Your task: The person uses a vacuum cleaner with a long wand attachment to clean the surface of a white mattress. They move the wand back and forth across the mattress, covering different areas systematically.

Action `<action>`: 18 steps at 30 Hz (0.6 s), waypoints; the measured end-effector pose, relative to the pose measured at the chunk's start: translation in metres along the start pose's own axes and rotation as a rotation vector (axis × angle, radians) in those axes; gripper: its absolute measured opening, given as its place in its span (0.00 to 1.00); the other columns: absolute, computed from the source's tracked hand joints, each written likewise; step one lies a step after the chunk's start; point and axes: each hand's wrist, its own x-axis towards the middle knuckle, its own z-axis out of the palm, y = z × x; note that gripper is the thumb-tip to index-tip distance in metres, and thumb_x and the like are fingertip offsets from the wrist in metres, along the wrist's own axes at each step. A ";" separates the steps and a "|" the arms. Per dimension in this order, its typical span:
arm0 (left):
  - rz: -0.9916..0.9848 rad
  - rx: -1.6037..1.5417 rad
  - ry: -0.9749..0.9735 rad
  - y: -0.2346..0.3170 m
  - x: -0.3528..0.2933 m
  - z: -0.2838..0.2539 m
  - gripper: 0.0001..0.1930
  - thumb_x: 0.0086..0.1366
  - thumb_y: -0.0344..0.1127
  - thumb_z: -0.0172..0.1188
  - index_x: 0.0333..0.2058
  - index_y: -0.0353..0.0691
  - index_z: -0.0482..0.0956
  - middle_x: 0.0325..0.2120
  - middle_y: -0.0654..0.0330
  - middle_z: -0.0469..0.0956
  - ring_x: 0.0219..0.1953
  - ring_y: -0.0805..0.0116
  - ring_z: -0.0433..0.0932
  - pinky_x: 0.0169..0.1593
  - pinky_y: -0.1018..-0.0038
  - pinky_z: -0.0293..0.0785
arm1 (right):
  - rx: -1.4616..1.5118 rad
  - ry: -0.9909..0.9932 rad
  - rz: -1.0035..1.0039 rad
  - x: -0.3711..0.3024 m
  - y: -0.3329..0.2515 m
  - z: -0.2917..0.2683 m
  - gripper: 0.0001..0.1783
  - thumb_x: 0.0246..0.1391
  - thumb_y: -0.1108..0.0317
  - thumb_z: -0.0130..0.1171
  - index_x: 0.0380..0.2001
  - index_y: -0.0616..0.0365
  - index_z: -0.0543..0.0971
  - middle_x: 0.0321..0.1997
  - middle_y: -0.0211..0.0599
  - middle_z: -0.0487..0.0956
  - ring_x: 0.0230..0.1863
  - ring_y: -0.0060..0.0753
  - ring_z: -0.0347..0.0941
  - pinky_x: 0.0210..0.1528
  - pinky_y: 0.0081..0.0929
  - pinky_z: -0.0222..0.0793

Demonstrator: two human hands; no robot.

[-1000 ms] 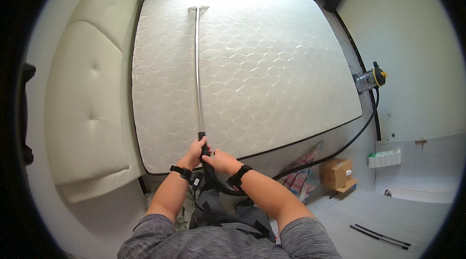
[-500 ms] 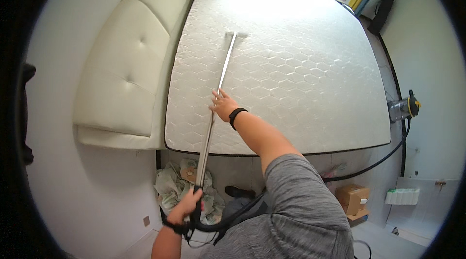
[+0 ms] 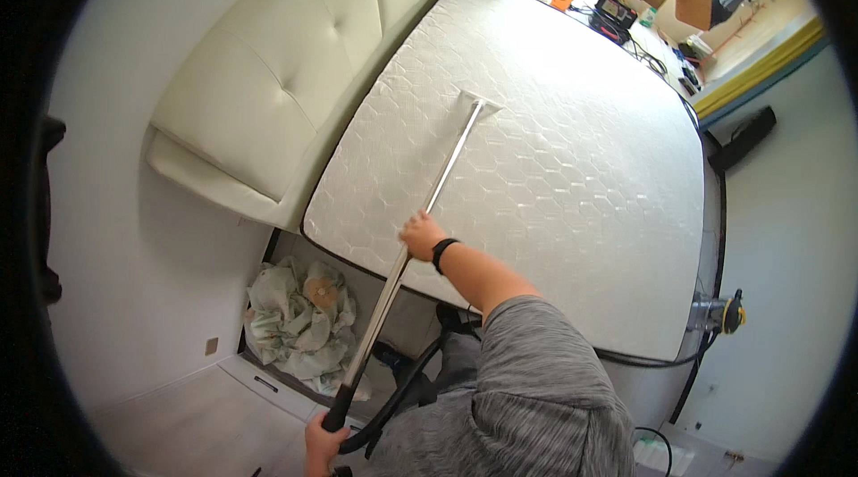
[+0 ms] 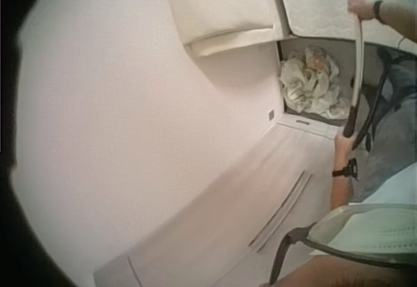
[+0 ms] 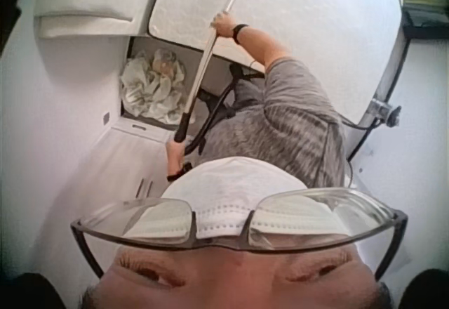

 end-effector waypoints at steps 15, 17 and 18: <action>-0.755 0.047 0.020 -0.074 -0.226 -0.034 0.21 0.42 0.35 0.67 0.35 0.32 0.75 0.26 0.47 0.78 0.31 0.46 0.79 0.36 0.59 0.73 | 0.355 -0.402 -0.887 -0.086 -0.192 -0.026 0.09 0.50 0.60 0.61 0.25 0.50 0.86 0.30 0.37 0.83 0.33 0.37 0.79 0.41 0.38 0.71; -0.841 0.031 0.051 -0.086 -0.263 -0.044 0.20 0.42 0.34 0.66 0.36 0.33 0.76 0.26 0.47 0.78 0.32 0.46 0.79 0.36 0.59 0.73 | 0.372 -0.333 -0.855 -0.104 -0.213 -0.038 0.07 0.49 0.61 0.61 0.24 0.49 0.85 0.28 0.37 0.82 0.32 0.37 0.79 0.41 0.39 0.70; -0.833 0.026 0.062 -0.085 -0.257 -0.042 0.20 0.42 0.34 0.66 0.36 0.33 0.76 0.26 0.46 0.78 0.32 0.46 0.79 0.36 0.59 0.74 | 0.393 -0.324 -0.865 -0.101 -0.205 -0.037 0.06 0.48 0.62 0.62 0.24 0.49 0.84 0.27 0.37 0.82 0.32 0.37 0.79 0.42 0.40 0.69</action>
